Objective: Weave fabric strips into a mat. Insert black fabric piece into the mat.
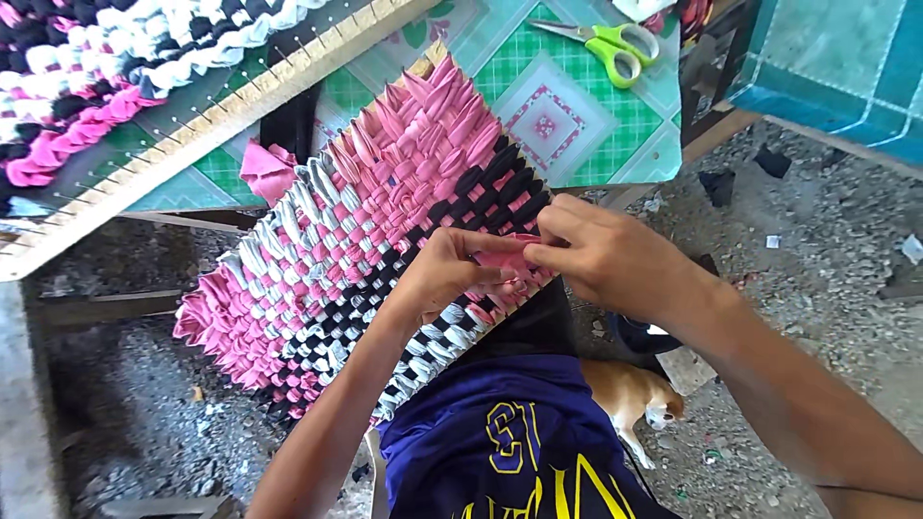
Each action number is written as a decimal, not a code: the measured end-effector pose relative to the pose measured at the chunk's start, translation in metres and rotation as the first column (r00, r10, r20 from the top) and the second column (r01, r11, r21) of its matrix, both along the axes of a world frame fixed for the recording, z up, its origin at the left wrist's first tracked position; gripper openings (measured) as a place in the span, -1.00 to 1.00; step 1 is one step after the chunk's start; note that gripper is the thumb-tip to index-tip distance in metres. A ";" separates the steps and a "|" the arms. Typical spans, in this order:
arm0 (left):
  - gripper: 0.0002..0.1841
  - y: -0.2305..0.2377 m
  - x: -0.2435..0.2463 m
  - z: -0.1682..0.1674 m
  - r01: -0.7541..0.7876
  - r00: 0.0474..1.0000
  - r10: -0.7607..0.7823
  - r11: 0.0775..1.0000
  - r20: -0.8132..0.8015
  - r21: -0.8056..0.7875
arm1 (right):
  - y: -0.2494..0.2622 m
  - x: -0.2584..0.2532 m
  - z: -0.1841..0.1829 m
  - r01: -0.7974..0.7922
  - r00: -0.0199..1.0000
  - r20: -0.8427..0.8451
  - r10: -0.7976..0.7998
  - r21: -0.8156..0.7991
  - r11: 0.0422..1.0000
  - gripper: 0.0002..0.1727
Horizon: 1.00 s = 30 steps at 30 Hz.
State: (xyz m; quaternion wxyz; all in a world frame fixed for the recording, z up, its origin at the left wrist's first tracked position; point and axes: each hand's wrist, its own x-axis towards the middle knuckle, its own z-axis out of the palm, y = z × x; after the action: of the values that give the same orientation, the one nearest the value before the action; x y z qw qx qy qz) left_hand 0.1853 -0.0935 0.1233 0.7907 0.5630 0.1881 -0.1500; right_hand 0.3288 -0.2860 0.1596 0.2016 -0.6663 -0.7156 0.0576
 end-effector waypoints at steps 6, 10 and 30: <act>-0.61 -0.007 -0.002 0.003 -0.012 1.000 0.012 0.998 0.008 0.058 | 0.005 -0.011 -0.012 -0.038 0.999 0.022 0.039 -0.043 0.998 -0.85; -0.60 -0.008 -0.001 0.000 -0.035 0.999 0.035 0.999 -0.024 -0.013 | 0.008 -0.009 -0.021 -0.074 0.996 -0.053 0.072 -0.034 0.997 -0.81; -0.63 0.015 0.003 -0.010 -0.051 0.991 0.002 0.931 -0.134 -0.362 | -0.028 -0.068 -0.043 0.612 0.433 -0.746 -0.506 -0.169 0.772 -0.77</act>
State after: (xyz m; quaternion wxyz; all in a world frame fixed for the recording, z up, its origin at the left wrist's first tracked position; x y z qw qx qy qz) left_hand 0.1887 -0.0789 0.1132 0.8693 0.3928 0.2161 -0.2084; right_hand 0.2612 -0.3135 0.1164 0.5297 -0.7627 -0.3031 0.2140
